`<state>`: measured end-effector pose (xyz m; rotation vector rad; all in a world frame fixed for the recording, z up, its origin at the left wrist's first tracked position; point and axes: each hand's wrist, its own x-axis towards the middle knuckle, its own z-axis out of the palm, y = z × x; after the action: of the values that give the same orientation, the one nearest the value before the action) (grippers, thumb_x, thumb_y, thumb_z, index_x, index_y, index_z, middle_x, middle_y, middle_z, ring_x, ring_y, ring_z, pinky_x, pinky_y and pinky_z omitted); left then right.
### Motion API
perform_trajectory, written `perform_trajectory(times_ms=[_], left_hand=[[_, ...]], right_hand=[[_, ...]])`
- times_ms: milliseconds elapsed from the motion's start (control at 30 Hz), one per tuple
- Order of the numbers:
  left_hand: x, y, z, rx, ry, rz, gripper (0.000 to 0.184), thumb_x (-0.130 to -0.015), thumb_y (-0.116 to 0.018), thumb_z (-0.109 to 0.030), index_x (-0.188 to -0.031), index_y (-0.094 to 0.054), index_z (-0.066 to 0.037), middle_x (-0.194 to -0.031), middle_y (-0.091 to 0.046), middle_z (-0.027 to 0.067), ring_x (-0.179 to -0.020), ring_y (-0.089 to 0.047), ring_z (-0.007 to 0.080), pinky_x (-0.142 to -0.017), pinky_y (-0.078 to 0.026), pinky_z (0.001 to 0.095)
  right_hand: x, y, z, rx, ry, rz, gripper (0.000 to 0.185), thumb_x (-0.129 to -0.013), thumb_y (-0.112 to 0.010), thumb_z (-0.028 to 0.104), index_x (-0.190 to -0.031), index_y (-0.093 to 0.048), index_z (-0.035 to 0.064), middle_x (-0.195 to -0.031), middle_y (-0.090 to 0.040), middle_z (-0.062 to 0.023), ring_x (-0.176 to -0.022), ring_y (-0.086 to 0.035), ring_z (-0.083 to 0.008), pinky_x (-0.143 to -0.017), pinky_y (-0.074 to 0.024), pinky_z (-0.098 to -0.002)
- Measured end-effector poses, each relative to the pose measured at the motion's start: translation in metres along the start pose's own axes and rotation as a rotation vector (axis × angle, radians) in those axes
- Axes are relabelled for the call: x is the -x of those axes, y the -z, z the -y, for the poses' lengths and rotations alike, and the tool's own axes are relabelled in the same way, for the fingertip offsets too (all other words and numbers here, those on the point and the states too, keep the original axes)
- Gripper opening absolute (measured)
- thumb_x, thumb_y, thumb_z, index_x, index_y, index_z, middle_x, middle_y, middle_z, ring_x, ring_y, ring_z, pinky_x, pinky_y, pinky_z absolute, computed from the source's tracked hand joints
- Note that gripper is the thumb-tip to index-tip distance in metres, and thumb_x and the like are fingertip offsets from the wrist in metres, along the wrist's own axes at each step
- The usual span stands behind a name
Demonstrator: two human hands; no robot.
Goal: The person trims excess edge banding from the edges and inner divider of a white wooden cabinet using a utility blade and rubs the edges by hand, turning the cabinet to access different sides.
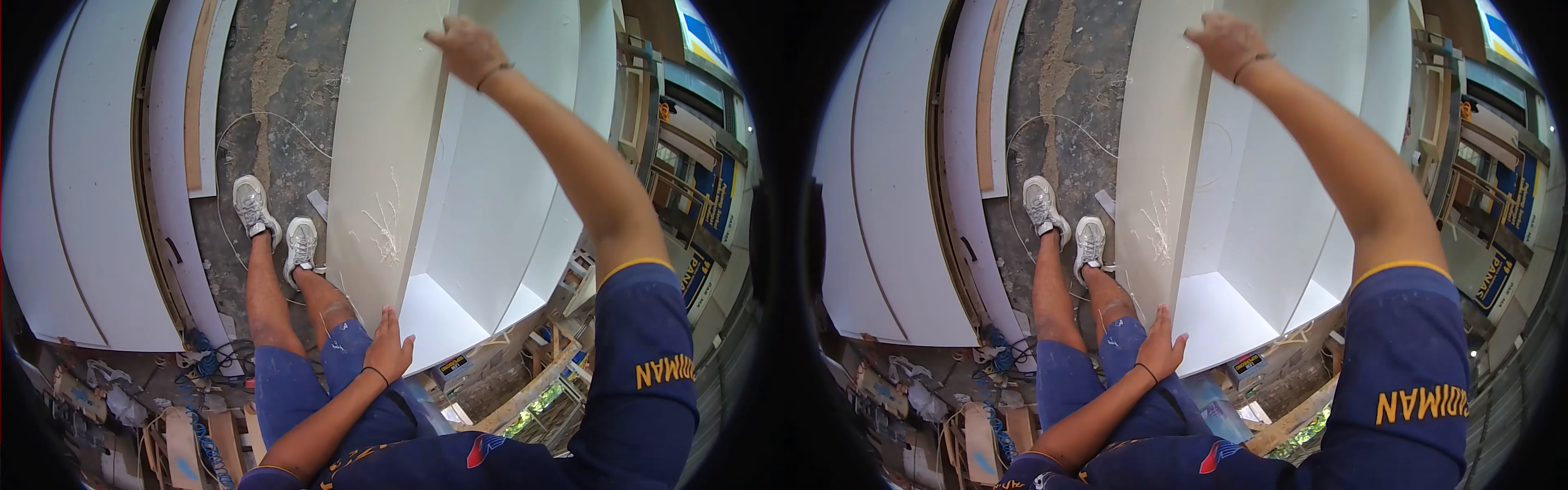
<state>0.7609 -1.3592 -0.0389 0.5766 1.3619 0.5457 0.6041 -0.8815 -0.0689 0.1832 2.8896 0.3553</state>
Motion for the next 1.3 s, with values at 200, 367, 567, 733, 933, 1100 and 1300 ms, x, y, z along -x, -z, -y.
perform_trajectory(times_ms=[200,367,567,733,933,1100,1300], left_hand=[[-0.018,0.041,0.035,0.748,0.213,-0.212,0.056,-0.093,-0.046,-0.017,-0.140,-0.024,0.005,-0.139,-0.039,0.0231,-0.122,-0.047,0.0264,-0.096,-0.040,0.0304],[-0.090,0.134,0.034,0.601,-0.001,-0.526,0.048,-0.096,-0.044,-0.023,-0.133,-0.038,0.007,-0.131,-0.048,0.0201,-0.119,-0.049,0.0243,-0.097,-0.039,0.0307],[-0.247,0.200,-0.175,0.091,-0.586,-0.483,0.061,-0.097,-0.038,-0.034,-0.137,-0.027,0.011,-0.144,-0.027,0.0295,-0.137,-0.022,0.0369,-0.113,-0.018,0.0351],[-0.311,0.201,-0.221,0.006,-0.600,-0.718,0.060,-0.097,-0.035,-0.028,-0.142,-0.018,0.007,-0.143,-0.028,0.0279,-0.135,-0.027,0.0365,-0.110,-0.023,0.0352],[-0.239,0.122,-0.130,0.025,-0.730,-0.731,0.059,-0.096,-0.037,-0.020,-0.143,-0.013,0.006,-0.150,-0.018,0.0241,-0.140,-0.016,0.0354,-0.114,-0.014,0.0356],[-0.129,0.022,-0.043,0.126,-0.524,-0.602,0.061,-0.095,-0.039,-0.016,-0.144,-0.008,0.007,-0.151,-0.010,0.0261,-0.141,-0.011,0.0351,-0.115,-0.010,0.0385],[0.007,-0.080,0.046,0.179,-0.270,-0.422,0.071,-0.092,-0.045,-0.016,-0.144,-0.002,0.006,-0.151,-0.003,0.0270,-0.142,-0.004,0.0359,-0.115,-0.009,0.0384]], right_hand=[[0.169,0.049,0.189,-0.561,0.118,0.462,0.010,-0.081,-0.053,0.017,-0.080,-0.062,0.0120,-0.084,-0.055,-0.0104,-0.084,-0.058,-0.0268,-0.059,-0.0494,-0.0377],[0.234,0.095,0.245,-0.789,-0.108,0.543,0.014,-0.076,-0.057,0.013,-0.088,-0.064,0.0140,-0.083,-0.055,-0.0087,-0.083,-0.058,-0.0259,-0.062,-0.0501,-0.0366],[0.301,0.115,0.286,-1.277,-0.851,0.338,0.027,-0.076,-0.054,0.005,-0.100,-0.065,0.0097,-0.075,-0.054,-0.0114,-0.069,-0.058,-0.0268,-0.062,-0.0480,-0.0385],[0.356,0.132,0.321,-1.542,-1.137,0.309,0.027,-0.076,-0.059,0.000,-0.103,-0.063,-0.0016,-0.077,-0.057,-0.0099,-0.065,-0.059,-0.0169,-0.061,-0.0477,-0.0271],[0.412,0.112,0.369,-1.756,-1.748,0.032,0.029,-0.080,-0.062,-0.001,-0.108,-0.059,-0.0047,-0.082,-0.058,-0.0018,-0.068,-0.053,-0.0072,-0.060,-0.0449,-0.0196],[0.384,0.085,0.323,-1.402,-1.460,0.033,0.027,-0.079,-0.064,0.004,-0.106,-0.062,-0.0007,-0.081,-0.060,-0.0047,-0.071,-0.056,-0.0131,-0.063,-0.0468,-0.0282],[0.218,0.051,0.192,-0.656,-0.644,-0.198,0.032,-0.078,-0.055,0.009,-0.108,-0.063,0.0166,-0.078,-0.057,-0.0105,-0.070,-0.058,-0.0312,-0.062,-0.0483,-0.0411]])
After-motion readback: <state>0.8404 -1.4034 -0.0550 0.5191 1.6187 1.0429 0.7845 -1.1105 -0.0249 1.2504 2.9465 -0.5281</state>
